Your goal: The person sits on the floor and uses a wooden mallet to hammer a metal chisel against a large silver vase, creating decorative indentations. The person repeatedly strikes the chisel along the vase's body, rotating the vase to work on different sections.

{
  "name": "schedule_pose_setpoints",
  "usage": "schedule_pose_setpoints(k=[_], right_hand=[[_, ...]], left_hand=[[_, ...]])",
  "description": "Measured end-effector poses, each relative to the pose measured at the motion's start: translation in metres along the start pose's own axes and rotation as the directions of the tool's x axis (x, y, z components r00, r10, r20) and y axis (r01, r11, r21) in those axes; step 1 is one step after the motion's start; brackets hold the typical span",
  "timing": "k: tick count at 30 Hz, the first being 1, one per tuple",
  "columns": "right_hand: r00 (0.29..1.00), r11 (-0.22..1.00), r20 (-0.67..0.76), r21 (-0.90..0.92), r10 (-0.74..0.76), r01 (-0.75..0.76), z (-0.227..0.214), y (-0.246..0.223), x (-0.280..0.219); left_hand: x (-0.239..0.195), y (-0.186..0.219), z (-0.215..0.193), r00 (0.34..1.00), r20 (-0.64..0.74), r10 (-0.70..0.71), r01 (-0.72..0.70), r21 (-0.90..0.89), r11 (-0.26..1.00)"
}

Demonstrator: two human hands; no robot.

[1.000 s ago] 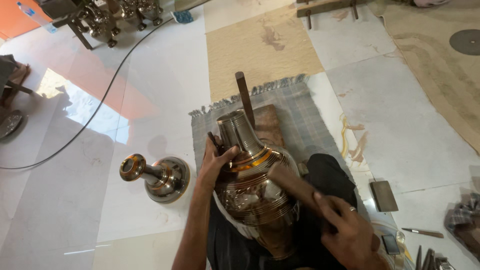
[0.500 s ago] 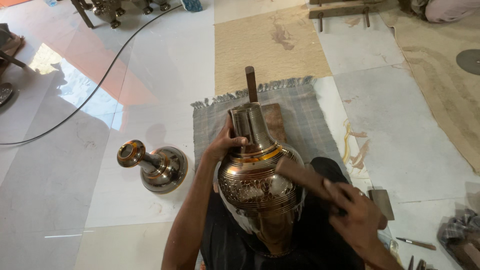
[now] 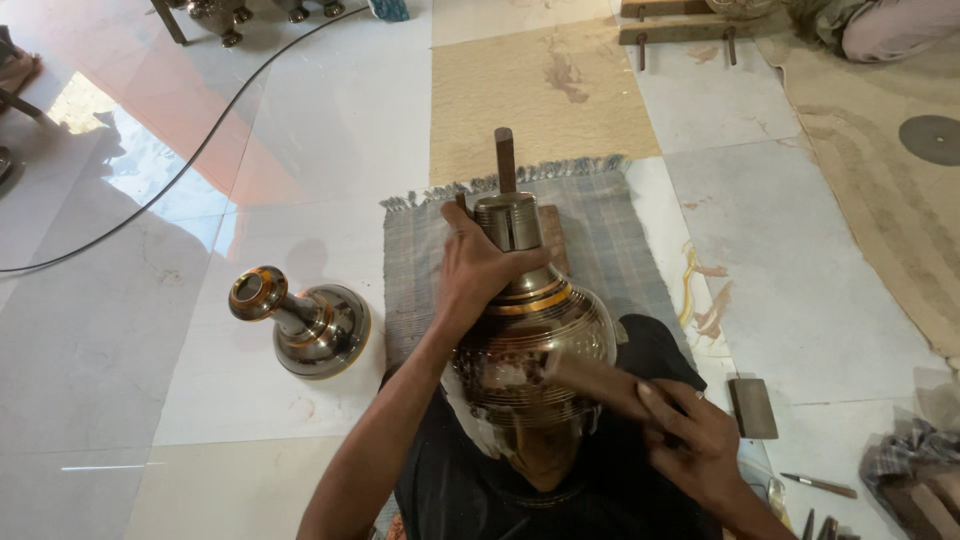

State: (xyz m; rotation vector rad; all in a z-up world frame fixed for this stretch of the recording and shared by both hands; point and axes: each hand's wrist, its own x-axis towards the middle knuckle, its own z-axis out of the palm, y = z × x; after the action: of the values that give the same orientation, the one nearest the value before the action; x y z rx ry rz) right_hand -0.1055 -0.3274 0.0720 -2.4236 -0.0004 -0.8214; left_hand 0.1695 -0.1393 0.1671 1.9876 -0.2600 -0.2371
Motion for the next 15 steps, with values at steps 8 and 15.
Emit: schedule_pose_setpoints(k=[8, 15], right_hand=[[1.0, 1.0, -0.008, 0.002, 0.003, -0.003, 0.002, 0.006, 0.001], [0.949, 0.954, 0.099, -0.008, 0.3, -0.301, -0.018, -0.006, 0.019]], left_hand=[[0.034, -0.032, 0.0, 0.979, 0.092, 0.184, -0.174, -0.109, 0.979], [0.051, -0.056, 0.005, 0.965, 0.244, 0.099, 0.013, -0.417, 0.909]])
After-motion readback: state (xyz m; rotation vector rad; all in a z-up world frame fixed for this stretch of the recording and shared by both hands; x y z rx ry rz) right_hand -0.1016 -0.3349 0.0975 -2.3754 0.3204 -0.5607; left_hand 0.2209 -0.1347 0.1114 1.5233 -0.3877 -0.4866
